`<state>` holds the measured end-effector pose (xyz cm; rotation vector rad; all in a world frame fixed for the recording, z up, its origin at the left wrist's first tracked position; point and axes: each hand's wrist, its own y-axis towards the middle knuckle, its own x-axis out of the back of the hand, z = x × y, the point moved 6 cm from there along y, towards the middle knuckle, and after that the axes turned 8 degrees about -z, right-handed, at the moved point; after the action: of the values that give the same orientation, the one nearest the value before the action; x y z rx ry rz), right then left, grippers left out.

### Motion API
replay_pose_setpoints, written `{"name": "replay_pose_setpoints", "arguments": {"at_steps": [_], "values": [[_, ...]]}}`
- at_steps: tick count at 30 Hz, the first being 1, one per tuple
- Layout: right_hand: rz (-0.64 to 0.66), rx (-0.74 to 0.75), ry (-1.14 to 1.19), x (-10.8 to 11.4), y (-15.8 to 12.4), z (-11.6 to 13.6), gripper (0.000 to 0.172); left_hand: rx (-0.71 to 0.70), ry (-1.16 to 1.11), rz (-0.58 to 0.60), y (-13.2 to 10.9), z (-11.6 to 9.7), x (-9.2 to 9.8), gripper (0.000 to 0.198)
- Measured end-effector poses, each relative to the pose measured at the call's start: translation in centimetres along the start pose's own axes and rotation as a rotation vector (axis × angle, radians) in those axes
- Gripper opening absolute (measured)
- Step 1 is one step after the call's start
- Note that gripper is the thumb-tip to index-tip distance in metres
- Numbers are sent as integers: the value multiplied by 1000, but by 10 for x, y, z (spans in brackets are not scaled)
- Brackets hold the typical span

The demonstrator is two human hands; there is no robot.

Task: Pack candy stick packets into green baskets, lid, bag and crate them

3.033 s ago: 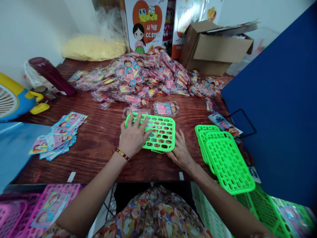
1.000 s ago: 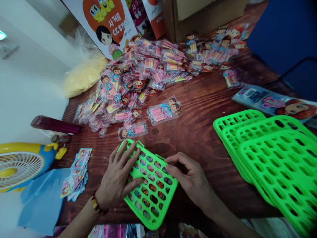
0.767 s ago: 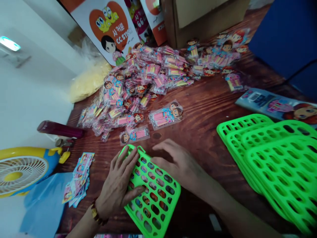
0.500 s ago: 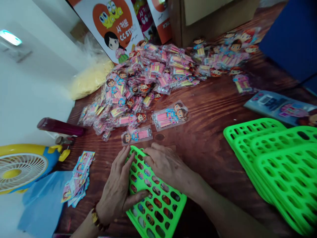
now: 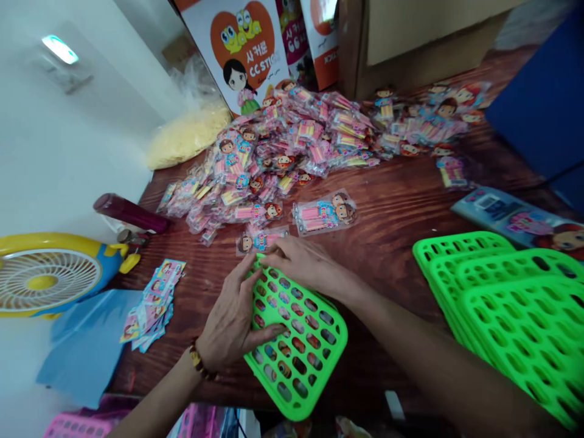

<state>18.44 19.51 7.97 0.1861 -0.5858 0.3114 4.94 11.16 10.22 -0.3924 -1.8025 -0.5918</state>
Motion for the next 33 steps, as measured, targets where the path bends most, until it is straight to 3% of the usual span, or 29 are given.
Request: {"name": "replay_pose_setpoints", "arguments": {"at_steps": [5, 13, 17, 19, 21, 23, 27, 30, 33], "values": [[199, 286, -258, -27, 28, 23, 25, 33, -16, -110, -6, 1, 3, 86], [223, 386, -322, -48, 34, 12, 25, 26, -39, -72, 1, 3, 1, 80], [177, 330, -326, -28, 33, 17, 25, -28, 45, -45, 2, 3, -2, 75], [97, 248, -353, -7, 13, 21, 34, -43, 79, -59, 2, 3, -4, 73], [-67, 154, -387, 15, -25, 24, 41, -23, 109, -97, 2, 3, -5, 71], [-359, 52, -382, 32, -75, 24, 43, 26, 136, -144, 2, 3, -7, 71], [-431, 111, -354, 5, -151, 16, 50, 113, 184, -189, 0, 2, -10, 72], [-436, 135, -257, -11, -160, 1, 50, 149, 198, -195, 2, -1, -11, 74], [-399, 183, -207, -4, -138, -16, 48, 237, 226, -231, 4, -2, -11, 74]]}}
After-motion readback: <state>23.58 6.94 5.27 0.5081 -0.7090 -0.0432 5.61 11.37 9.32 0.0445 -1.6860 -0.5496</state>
